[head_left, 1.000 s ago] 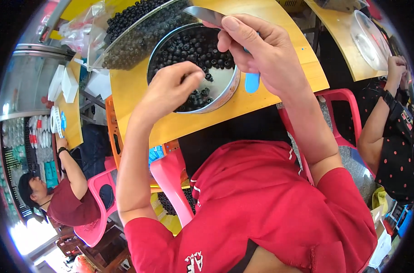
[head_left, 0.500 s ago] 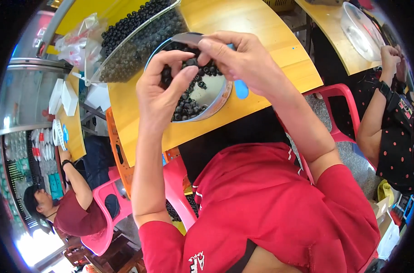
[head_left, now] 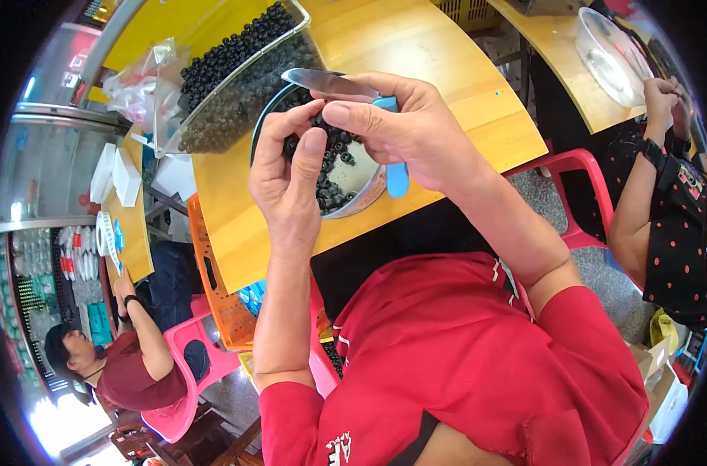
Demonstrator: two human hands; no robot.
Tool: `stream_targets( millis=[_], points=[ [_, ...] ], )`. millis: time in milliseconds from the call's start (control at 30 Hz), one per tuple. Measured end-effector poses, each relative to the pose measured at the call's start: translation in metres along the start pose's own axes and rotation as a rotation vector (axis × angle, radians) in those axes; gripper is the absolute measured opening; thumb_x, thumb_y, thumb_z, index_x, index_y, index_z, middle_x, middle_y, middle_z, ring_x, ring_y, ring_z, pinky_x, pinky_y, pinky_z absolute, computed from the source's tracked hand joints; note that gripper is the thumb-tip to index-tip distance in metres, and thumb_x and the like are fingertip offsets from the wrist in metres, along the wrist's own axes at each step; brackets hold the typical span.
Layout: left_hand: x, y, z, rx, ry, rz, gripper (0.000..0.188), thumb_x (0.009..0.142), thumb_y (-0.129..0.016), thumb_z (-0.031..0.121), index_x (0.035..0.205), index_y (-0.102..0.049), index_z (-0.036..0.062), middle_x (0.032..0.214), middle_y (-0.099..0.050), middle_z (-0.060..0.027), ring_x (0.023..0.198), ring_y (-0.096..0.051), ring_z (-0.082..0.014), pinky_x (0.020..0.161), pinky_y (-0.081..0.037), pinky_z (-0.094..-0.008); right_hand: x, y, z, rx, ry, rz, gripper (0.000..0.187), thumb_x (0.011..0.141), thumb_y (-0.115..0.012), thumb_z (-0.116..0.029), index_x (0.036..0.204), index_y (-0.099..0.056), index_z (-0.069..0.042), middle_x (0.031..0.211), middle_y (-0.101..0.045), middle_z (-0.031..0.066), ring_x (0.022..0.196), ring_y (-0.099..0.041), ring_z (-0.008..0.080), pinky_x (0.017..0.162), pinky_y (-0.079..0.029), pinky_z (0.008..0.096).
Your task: Manually trimming small black produce items using a small knife at a workstation.
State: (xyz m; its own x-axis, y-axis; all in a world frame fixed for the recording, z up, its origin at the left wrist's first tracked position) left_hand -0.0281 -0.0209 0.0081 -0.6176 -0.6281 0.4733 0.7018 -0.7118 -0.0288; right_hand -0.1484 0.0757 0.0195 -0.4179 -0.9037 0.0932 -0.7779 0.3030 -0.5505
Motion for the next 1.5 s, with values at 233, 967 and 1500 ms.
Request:
stream_targets(
  millis=[233,967,1500],
  points=[
    [0.004,0.001,0.001,0.273,-0.101,-0.073,0.021,0.088,-0.064,0.004,0.108,-0.062,0.0005,0.092,-0.053,-0.0004,0.083,-0.049,-0.0076,0.073,-0.04,-0.0196,0.003,0.007,-0.001,-0.08,0.003,0.001,0.029,0.086,-0.069,-0.015,0.113,-0.065,-0.003,0.067,-0.053,-0.0072,0.049,-0.036,-0.0014,0.041,-0.026,0.0162],
    [-0.001,-0.002,-0.004,-0.418,0.239,0.022,0.022,0.094,-0.059,0.014,0.111,-0.055,0.0011,0.076,-0.049,0.002,0.063,-0.037,-0.0037,0.053,-0.029,-0.0175,0.002,0.003,0.0,-0.178,0.136,-0.023,0.027,0.097,-0.054,-0.019,0.115,-0.064,-0.001,0.072,-0.06,0.0,0.048,-0.037,-0.0007,0.041,-0.027,0.017],
    [-0.004,0.002,-0.006,-0.456,0.191,0.019,0.02,0.091,-0.062,0.01,0.109,-0.057,0.0014,0.088,-0.059,-0.0016,0.071,-0.048,-0.0059,0.06,-0.037,-0.0189,0.001,0.005,-0.002,-0.446,0.163,-0.101,0.029,0.097,-0.053,-0.021,0.115,-0.064,-0.001,0.071,-0.06,0.0002,0.05,-0.041,0.0005,0.043,-0.034,0.0169]
  ],
)
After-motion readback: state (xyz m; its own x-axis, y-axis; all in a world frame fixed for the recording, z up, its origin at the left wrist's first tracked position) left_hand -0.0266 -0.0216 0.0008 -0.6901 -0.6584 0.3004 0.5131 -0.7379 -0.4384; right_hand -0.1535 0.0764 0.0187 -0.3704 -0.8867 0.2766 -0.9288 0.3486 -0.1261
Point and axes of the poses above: each hand's wrist, its own x-axis towards the middle knuckle, its own y-axis out of the back of the hand, z = x × y, the point moved 1 cm from there along x, towards the middle knuckle
